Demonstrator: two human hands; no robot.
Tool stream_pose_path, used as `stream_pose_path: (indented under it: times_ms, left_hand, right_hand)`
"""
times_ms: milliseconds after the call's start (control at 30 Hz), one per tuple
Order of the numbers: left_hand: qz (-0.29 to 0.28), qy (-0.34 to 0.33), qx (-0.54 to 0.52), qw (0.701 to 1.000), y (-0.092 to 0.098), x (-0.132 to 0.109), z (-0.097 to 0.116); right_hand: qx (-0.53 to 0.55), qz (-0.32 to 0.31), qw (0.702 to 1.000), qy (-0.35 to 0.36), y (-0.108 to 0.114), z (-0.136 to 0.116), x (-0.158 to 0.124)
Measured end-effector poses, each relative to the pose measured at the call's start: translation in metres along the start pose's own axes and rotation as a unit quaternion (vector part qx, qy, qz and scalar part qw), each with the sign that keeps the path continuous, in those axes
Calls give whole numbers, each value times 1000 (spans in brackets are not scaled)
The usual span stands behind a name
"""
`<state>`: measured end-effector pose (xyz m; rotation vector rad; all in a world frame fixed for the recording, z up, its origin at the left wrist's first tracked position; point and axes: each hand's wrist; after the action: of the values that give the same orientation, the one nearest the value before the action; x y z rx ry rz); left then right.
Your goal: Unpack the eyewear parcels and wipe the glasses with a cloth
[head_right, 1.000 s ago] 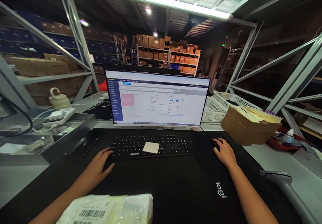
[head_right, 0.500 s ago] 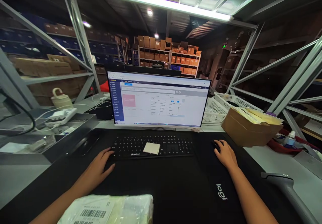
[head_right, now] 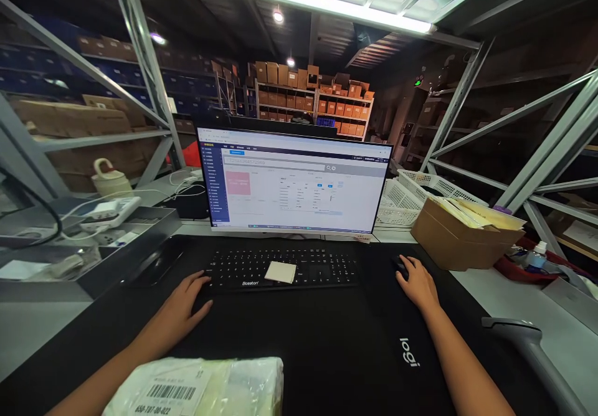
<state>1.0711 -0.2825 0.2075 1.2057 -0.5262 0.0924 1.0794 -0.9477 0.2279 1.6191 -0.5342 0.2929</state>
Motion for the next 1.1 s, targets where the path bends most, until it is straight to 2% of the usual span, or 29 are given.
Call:
stream_pose_path:
  times_ms: [233,1100]
  left_hand:
    - [-3,5,-2,1000,3,-1,2]
    - [10,-1,-6,1000,0,-1,1]
  right_hand:
    - [5,-5,1000,-3,6,-5,-1]
    - [9,-11,1000,-4,4,-3,-1]
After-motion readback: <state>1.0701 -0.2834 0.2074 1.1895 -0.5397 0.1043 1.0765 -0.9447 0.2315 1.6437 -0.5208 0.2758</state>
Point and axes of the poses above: each hand's wrist, its own x-axis towards the middle knuckle, its own y-axis out of the back of the hand, z = x × y, and after that the axes turned 3 degrees about x, right-handed
